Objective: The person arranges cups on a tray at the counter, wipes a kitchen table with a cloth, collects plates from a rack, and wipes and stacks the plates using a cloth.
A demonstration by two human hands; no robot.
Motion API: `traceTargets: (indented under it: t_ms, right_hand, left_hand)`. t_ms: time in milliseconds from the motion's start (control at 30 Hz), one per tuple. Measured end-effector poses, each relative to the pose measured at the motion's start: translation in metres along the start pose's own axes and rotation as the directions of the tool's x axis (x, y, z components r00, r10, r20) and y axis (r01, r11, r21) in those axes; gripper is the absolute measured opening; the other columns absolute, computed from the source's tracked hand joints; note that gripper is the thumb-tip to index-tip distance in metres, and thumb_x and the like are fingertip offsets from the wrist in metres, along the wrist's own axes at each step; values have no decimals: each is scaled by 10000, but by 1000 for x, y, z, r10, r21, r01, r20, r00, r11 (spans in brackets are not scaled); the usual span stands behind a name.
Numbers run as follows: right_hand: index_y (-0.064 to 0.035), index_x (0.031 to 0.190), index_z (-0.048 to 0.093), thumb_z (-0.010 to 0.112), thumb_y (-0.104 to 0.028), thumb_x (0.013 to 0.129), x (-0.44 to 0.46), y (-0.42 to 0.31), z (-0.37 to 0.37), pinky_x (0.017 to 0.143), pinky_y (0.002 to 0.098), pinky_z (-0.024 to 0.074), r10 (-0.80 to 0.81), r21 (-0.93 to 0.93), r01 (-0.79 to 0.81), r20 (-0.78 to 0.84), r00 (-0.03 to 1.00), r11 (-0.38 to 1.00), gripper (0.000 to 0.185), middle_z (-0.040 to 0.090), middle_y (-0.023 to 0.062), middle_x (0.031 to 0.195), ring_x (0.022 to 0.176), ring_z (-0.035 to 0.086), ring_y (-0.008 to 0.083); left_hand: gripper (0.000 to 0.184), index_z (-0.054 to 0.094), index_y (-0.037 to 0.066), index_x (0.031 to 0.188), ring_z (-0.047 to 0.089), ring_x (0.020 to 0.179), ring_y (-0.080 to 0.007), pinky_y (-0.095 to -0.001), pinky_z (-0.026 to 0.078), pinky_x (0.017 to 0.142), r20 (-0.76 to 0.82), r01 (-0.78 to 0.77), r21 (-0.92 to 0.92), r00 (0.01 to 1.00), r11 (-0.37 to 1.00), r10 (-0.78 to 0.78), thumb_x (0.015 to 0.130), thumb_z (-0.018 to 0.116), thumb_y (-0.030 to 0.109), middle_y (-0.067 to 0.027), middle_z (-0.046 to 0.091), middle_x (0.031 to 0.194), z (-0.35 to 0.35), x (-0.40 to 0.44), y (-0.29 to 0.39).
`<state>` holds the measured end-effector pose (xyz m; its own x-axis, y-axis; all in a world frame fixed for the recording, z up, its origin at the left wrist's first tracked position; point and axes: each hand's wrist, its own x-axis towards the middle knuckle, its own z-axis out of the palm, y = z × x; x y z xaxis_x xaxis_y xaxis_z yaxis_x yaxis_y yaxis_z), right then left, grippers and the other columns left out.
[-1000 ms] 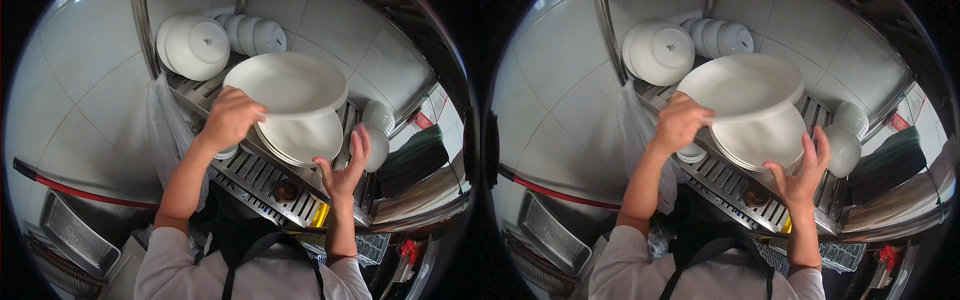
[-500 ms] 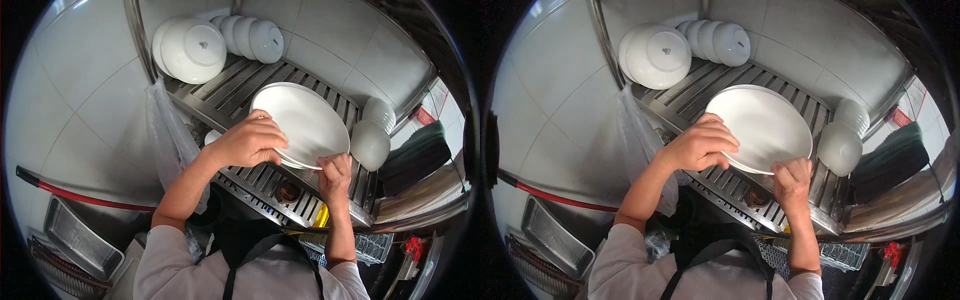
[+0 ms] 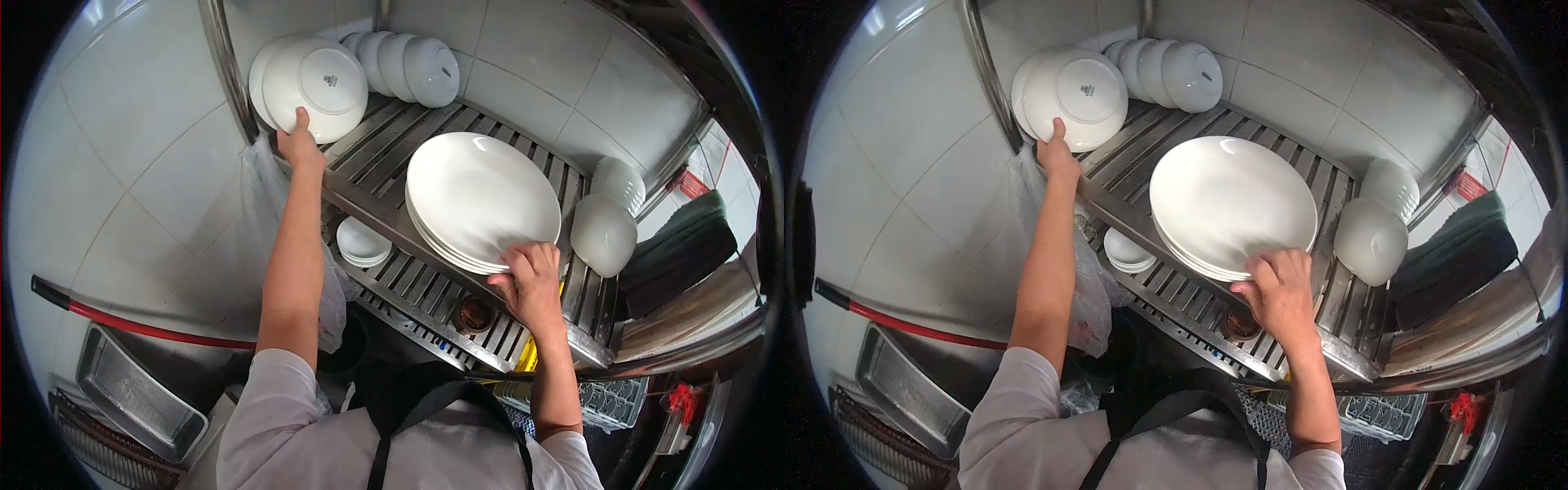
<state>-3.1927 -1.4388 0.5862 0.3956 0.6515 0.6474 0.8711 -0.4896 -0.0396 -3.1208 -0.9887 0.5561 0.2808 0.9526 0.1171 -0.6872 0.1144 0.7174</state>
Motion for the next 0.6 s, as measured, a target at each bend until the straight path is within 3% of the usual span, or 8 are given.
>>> traceTargets:
  t_ms: [100, 233, 333, 400, 433, 500, 567, 600]
  right_hand:
    - [-74, 994, 622, 756, -332, 749, -1, 1, 2, 834, 448, 414, -6, 6, 7, -13, 1000, 1000, 380, 598, 100, 983, 931, 550, 323]
    - [-68, 998, 619, 746, -363, 761, -2, 1, 3, 835, 445, 413, 4, -8, -4, -4, 1000, 1000, 400, 594, 100, 985, 936, 545, 324]
    - [-66, 1047, 626, 755, -407, 760, -2, 2, 2, 870, 438, 412, 29, 34, -29, 5, 1000, 999, 464, 598, 120, 1050, 986, 546, 329]
    - [-67, 1102, 633, 771, -429, 749, 4, -5, -8, 929, 434, 412, 80, 143, -77, -17, 997, 987, 524, 599, 137, 1112, 1054, 551, 338]
    - [-68, 1128, 632, 776, -441, 744, 8, -7, -11, 956, 438, 407, 129, 170, -104, -143, 981, 980, 554, 593, 146, 1148, 1092, 544, 344]
    - [-71, 1180, 630, 784, -466, 733, 15, -12, -17, 1011, 445, 398, 234, 239, -151, -375, 897, 959, 616, 582, 165, 1221, 1168, 530, 357]
    - [-82, 1196, 630, 811, -377, 723, 30, -17, -26, 1029, 457, 401, 94, 123, -40, -473, 876, 992, 585, 584, 156, 1243, 1189, 532, 352]
    - [-88, 1191, 636, 815, -323, 716, 31, -19, -28, 1022, 461, 409, 31, 50, -11, -422, 906, 999, 559, 592, 149, 1240, 1182, 541, 344]
  left_hand:
    - [471, 506, -39, 1286, 609, 1079, -244, -359, 469, 983, 158, 23, -230, 987, 973, 14, 896, 730, 101, -132, 632, 1215, -14, 10, -9]
    - [450, 518, -40, 1262, 601, 1093, -211, -341, 448, 998, 259, -58, -274, 957, 960, 132, 892, 736, 95, -120, 633, 1220, -14, -9, 5]
    - [348, 558, -30, 1182, 613, 1058, -180, -332, 449, 993, 334, -201, -109, 915, 973, 227, 899, 724, 85, -94, 666, 1146, -13, -44, 34]
    - [232, 610, 5, 1076, 632, 987, -188, -325, 459, 957, 518, -315, 86, 825, 945, 228, 878, 723, 50, -70, 689, 1028, -20, -70, 62]
    - [178, 636, 23, 1023, 642, 951, -192, -322, 463, 939, 601, -378, 175, 773, 909, 206, 868, 723, 33, -58, 700, 970, -21, -81, 75]
    - [151, 671, 82, 878, 628, 806, -211, -327, 465, 865, 865, -815, 79, 342, 574, 367, 768, 737, 3, -43, 675, 823, -21, -97, 101]
    - [93, 655, 93, 785, 583, 723, -181, -347, 453, 785, 921, -894, -236, -79, 382, 382, 754, 731, 50, -34, 655, 781, 0, -122, 126]
    - [90, 656, 94, 789, 582, 721, -186, -350, 450, 791, 930, -885, -272, -142, 377, 339, 748, 722, 48, -23, 647, 768, 4, -135, 126]
